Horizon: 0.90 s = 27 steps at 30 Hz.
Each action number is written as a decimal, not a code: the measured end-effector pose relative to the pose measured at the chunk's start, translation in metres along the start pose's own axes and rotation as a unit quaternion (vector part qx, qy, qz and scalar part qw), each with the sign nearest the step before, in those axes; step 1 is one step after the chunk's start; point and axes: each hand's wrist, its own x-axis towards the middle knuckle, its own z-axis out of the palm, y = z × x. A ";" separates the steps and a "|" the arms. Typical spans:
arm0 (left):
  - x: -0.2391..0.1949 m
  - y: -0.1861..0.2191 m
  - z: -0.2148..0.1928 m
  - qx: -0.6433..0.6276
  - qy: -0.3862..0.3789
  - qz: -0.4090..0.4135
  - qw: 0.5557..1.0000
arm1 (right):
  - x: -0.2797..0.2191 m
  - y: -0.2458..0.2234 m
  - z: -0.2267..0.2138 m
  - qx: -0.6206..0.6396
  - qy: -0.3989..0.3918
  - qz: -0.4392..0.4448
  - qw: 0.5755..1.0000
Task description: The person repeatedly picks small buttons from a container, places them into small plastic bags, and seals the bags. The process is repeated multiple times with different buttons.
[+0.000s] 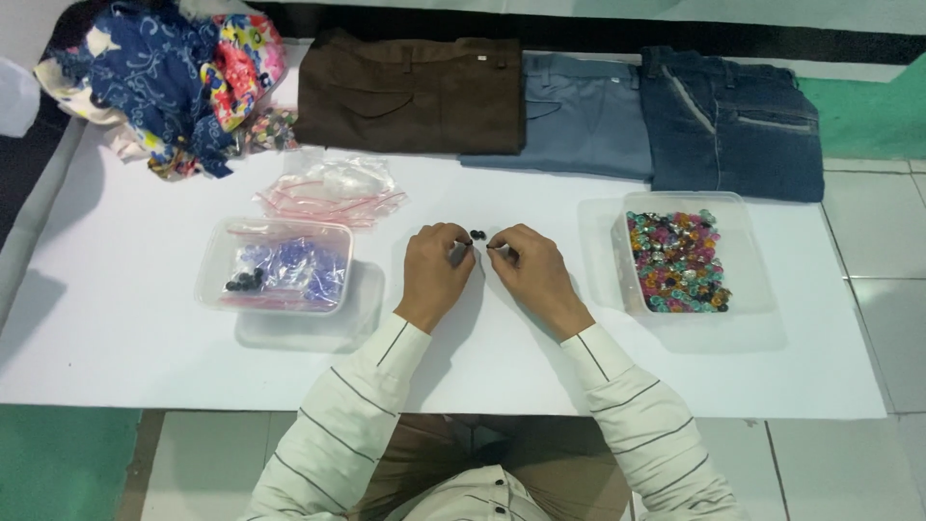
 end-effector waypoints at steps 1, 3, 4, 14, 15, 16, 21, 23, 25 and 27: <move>-0.001 -0.002 0.002 -0.002 0.002 -0.004 1.000 | 0.001 -0.003 0.001 -0.001 -0.004 -0.001 1.000; -0.001 -0.006 0.007 0.005 -0.002 -0.002 1.000 | 0.001 -0.008 0.001 0.002 0.000 0.017 1.000; 0.003 -0.007 0.006 0.004 -0.003 -0.003 1.000 | 0.003 -0.009 0.001 0.002 -0.001 0.018 1.000; 0.004 -0.007 0.005 -0.009 -0.025 -0.005 1.000 | 0.002 -0.010 0.005 0.027 0.016 -0.005 0.999; 0.004 -0.006 0.004 -0.008 -0.025 -0.007 1.000 | 0.002 -0.011 0.005 0.037 0.017 -0.002 0.999; 0.004 -0.008 0.006 -0.007 -0.025 -0.006 1.000 | 0.003 -0.008 0.007 0.037 0.018 -0.002 0.999; 0.002 -0.003 0.008 -0.018 -0.017 -0.007 1.000 | 0.001 -0.001 0.009 0.059 0.031 -0.007 0.998; 0.001 -0.002 0.008 -0.027 -0.007 -0.014 1.000 | -0.002 0.002 0.007 0.069 0.039 -0.005 0.997; -0.002 -0.001 0.006 -0.037 0.002 -0.022 0.999 | -0.005 0.003 0.006 0.078 0.046 -0.002 0.996; -0.003 0.001 0.004 -0.025 0.003 -0.024 0.999 | -0.009 0.004 0.003 0.098 0.046 0.006 0.994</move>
